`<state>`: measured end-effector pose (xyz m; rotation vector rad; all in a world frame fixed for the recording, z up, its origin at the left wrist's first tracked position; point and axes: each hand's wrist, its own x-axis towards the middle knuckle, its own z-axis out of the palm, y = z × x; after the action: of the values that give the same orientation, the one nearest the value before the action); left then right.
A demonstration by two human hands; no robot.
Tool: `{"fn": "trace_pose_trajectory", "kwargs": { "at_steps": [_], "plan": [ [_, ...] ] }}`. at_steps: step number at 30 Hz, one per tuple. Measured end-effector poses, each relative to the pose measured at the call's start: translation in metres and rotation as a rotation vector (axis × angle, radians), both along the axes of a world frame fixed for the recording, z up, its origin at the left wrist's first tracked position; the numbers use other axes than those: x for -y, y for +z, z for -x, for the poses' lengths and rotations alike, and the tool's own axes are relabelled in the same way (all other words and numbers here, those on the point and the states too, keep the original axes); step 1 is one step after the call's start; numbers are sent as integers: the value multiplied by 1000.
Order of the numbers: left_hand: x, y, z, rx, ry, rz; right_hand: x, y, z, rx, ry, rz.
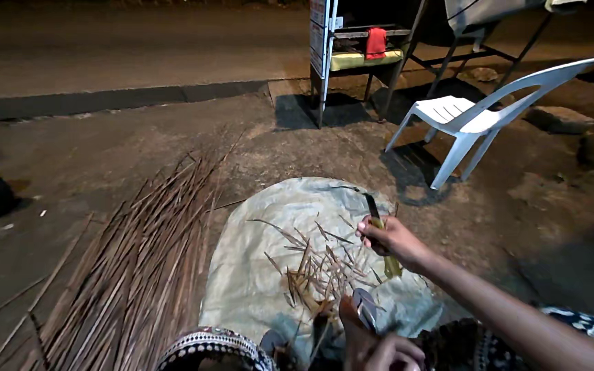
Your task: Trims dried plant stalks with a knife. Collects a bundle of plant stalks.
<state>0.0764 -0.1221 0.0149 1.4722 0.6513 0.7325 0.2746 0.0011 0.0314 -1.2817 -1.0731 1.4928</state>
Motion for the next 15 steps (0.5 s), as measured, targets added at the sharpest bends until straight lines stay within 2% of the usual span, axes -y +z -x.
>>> {"fn": "trace_pose_trajectory", "kwargs": {
  "at_steps": [1, 2, 3, 4, 5, 7, 9, 12, 15],
  "plan": [
    [-6, 8, -3, -172, 148, -382, 3, 0, 4, 20, 41, -9],
    [-18, 13, -5, -320, 305, -664, 6, 0, 8, 30, 77, -20],
    [-34, 20, -8, -434, 420, -778, 9, 0, 12, 35, 105, -30],
    [-49, 30, -11, -544, 468, -754, 11, -1, 16, 42, 126, -41],
    [-62, 41, -15, -650, 458, -638, 13, -2, 20, 55, 139, -51],
    [-89, 57, -20, -802, 304, -331, 14, -4, 24, 116, 161, -53],
    [-113, 57, -20, -809, 157, -174, 11, -8, 20, 223, 188, -44],
    [-137, 45, -14, -730, -8, -86, 6, -13, 5, 341, 256, -16],
    [-158, 30, -7, -641, -85, 13, 1, -16, -4, 262, 256, -20]
  ]
}}
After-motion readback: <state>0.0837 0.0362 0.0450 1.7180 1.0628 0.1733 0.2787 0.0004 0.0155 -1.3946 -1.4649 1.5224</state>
